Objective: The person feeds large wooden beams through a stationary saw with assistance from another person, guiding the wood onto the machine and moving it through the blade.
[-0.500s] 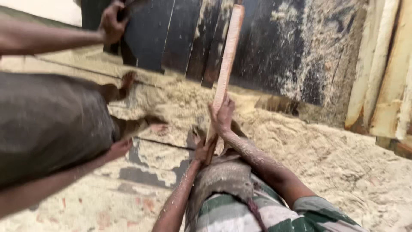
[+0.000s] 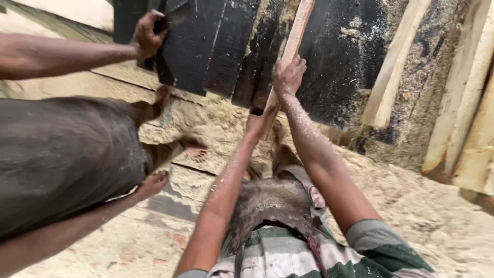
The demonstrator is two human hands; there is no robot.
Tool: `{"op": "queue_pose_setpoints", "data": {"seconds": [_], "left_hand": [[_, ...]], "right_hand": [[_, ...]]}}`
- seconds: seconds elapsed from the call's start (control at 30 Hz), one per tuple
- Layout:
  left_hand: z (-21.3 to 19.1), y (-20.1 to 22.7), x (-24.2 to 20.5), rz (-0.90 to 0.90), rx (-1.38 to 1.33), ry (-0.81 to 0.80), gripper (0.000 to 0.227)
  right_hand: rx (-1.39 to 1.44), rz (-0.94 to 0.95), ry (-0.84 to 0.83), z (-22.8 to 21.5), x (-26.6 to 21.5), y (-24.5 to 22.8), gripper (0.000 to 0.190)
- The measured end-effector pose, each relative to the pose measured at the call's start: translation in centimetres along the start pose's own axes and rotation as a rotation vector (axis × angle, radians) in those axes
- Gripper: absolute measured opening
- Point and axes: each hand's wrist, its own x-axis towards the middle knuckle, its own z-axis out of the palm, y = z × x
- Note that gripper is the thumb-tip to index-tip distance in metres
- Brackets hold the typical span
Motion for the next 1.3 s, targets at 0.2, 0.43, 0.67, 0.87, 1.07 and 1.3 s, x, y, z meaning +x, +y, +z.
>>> {"op": "queue_pose_setpoints", "data": {"seconds": [0.2,0.43,0.67,0.87,1.07,1.3], "left_hand": [[-2.9,2.6,-11.6,0.597,0.733,0.147,0.064],[-4.1,1.1,-10.6,1.021,1.254,0.206,0.034],[0.3,7.8,-2.3,1.053,1.235,0.279,0.032],[4.8,15.5,5.9,0.962,1.039,0.228,0.050],[8.0,16.4,12.2,0.884,1.217,0.382,0.058],[8.0,16.7,8.1,0.947,0.926,0.379,0.054]], "right_hand": [[0.193,0.007,-0.188,-4.1,-3.1,0.0,0.108],[0.280,0.011,0.003,-2.1,-11.0,-0.2,0.097],[0.442,0.018,-0.014,0.5,0.7,1.4,0.096],[0.218,-0.037,-0.046,2.0,14.4,3.2,0.090],[0.094,-0.242,0.195,-12.0,17.7,20.4,0.093],[0.160,-0.001,0.081,-21.0,9.0,24.7,0.077]]}}
